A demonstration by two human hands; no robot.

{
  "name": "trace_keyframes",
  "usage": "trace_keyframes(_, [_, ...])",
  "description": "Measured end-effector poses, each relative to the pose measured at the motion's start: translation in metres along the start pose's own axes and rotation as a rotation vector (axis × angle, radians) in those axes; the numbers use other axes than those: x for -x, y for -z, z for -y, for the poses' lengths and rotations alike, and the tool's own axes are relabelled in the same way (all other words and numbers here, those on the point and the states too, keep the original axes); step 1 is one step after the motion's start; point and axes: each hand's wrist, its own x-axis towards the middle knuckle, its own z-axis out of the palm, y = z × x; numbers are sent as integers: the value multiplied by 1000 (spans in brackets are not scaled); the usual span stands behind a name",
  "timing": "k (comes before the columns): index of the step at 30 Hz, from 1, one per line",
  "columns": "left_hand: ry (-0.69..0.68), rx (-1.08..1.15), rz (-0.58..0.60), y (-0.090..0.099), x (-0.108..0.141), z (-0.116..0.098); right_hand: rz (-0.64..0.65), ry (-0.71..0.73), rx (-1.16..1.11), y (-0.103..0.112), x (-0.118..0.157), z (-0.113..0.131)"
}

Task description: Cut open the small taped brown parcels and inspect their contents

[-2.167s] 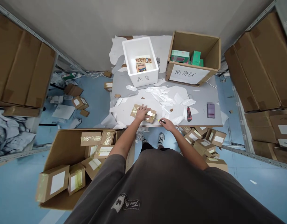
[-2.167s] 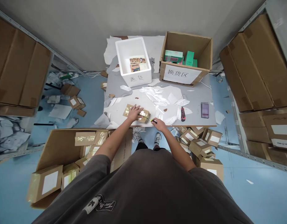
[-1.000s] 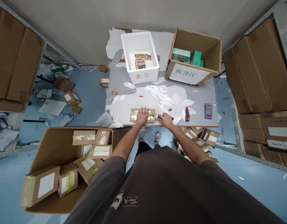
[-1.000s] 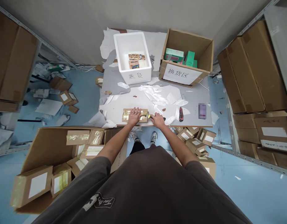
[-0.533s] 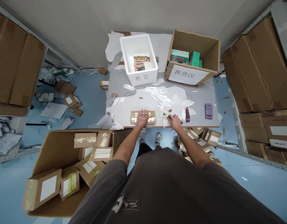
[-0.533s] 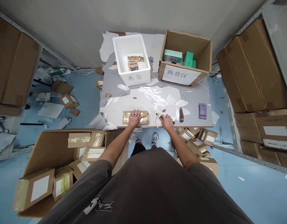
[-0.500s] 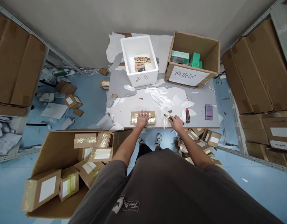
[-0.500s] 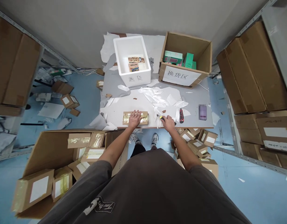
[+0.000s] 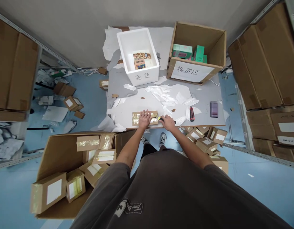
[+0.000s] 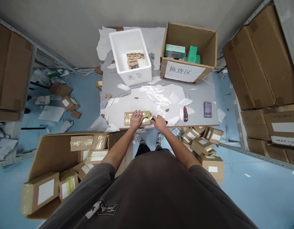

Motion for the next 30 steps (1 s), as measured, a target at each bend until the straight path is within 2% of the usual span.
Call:
trace_keyframes(5, [-4,-9,36,4,0,-2,-66,-88,63,-14,5,9])
trace_keyframes(8, [-1,-10,28,4,1,-5,-101,-107,15,-21,6,2])
trace_keyframes(10, [9,-6,16,3,1,-6,-170,-229,-71,-19,8,-21])
trace_keyframes(12, [12,4,7,1,2,-7,-278,-463,-160,-8,13,-61])
trace_keyframes(13, [12,11,2,0,1,-7,-337,-516,-181,0,16,-83])
trace_keyframes(15, [11,28,-13,-1,0,-7,-410,-437,-159,15,21,-121])
trace_keyframes(17, [16,47,-39,-3,-1,-7,-377,-346,-138,24,25,-138])
trace_keyframes(19, [10,70,-63,-4,-2,-7,-290,-247,-127,21,25,-128])
trace_keyframes(21, [0,91,-89,-5,-2,-6,-203,-135,-118,9,23,-102])
trace_keyframes(24, [-20,117,-129,-9,-2,-4,-151,34,-52,-11,16,-60])
trace_keyframes(27, [-33,132,-168,-14,-2,-2,-131,103,-17,-18,4,-35])
trace_keyframes(30, [-48,136,-193,-18,-2,0,-129,102,2,-10,-13,-31])
